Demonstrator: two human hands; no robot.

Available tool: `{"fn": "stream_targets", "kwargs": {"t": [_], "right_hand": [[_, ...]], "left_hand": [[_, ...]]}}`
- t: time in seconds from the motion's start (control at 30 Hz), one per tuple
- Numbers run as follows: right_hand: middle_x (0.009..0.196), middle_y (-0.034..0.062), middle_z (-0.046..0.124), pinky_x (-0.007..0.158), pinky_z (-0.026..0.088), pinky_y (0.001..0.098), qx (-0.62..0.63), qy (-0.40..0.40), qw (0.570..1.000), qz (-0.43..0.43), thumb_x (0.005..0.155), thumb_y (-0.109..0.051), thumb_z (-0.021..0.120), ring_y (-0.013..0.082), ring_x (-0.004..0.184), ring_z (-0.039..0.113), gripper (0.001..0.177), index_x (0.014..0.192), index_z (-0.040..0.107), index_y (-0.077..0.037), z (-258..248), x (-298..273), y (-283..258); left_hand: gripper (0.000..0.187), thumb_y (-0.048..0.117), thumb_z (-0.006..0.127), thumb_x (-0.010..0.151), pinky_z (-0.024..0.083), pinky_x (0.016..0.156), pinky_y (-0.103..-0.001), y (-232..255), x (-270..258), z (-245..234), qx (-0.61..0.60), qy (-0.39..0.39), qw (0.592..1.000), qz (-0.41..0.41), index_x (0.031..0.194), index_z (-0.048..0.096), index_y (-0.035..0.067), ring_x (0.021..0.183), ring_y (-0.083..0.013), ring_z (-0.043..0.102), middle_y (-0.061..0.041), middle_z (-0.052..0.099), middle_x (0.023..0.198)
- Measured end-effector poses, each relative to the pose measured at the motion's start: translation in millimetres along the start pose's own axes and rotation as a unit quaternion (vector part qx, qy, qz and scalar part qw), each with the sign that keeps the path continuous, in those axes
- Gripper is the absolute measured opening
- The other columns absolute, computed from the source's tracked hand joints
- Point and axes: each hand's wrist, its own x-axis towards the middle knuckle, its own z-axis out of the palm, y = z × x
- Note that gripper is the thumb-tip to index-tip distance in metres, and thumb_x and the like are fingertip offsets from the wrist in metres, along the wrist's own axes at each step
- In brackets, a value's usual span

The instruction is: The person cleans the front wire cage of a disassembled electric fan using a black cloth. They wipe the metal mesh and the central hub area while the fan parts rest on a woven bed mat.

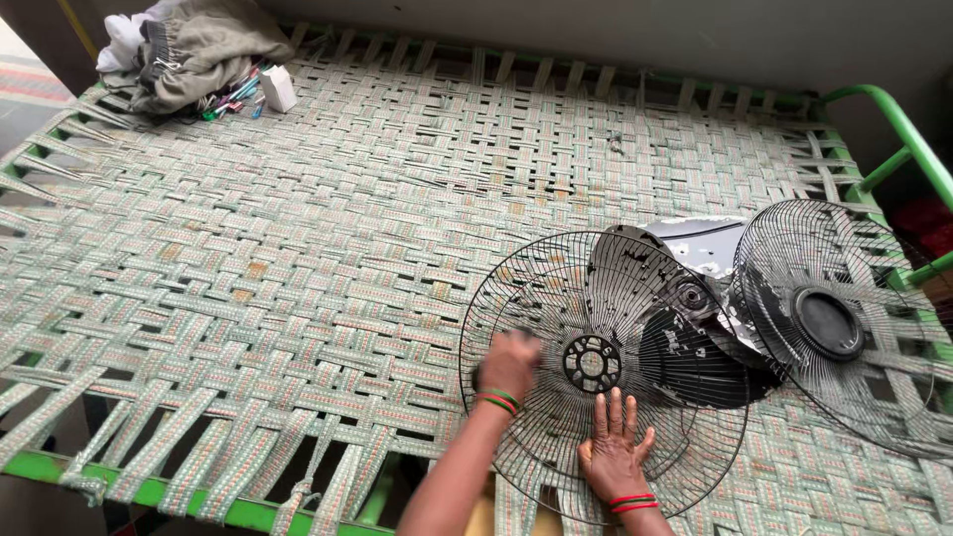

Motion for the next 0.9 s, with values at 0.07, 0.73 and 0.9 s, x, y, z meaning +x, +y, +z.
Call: {"fn": "stream_targets", "kwargs": {"t": [0.07,0.73,0.9], "right_hand": [[0.168,0.0068,-0.004,0.108,0.006,0.0801,-0.009,-0.016,1.0,0.009,0.076,-0.031,0.059,0.0322,0.155,-0.008,0.099,0.162,0.012,-0.02,1,2,-1],[0.168,0.0096,-0.001,0.108,0.008,0.0797,-0.018,0.005,1.0,-0.003,0.075,-0.033,0.058,0.0339,0.154,-0.007,0.099,0.162,0.013,-0.016,2,2,-3],[0.172,0.0113,-0.004,0.107,0.005,0.0796,-0.021,-0.027,0.999,0.005,0.077,-0.033,0.058,0.0373,0.153,-0.009,0.099,0.162,0.012,-0.015,-3,2,-5]], "left_hand": [[0.04,0.016,0.083,0.072,0.057,0.078,-0.047,-26,3,-11,-0.035,-0.012,0.993,-0.108,0.109,0.066,0.014,0.098,-0.0344,0.063,-0.014,0.061,0.106],[0.038,0.015,0.073,0.072,0.059,0.063,-0.043,-27,-16,17,0.068,0.03,0.993,-0.094,0.11,0.071,0.019,0.095,-0.036,0.063,-0.012,0.062,0.103],[0.028,0.022,0.077,0.082,0.058,0.085,-0.048,-3,-5,20,0.082,-0.27,0.953,-0.111,0.109,0.076,0.016,0.104,-0.0338,0.064,-0.012,0.067,0.111]]}}
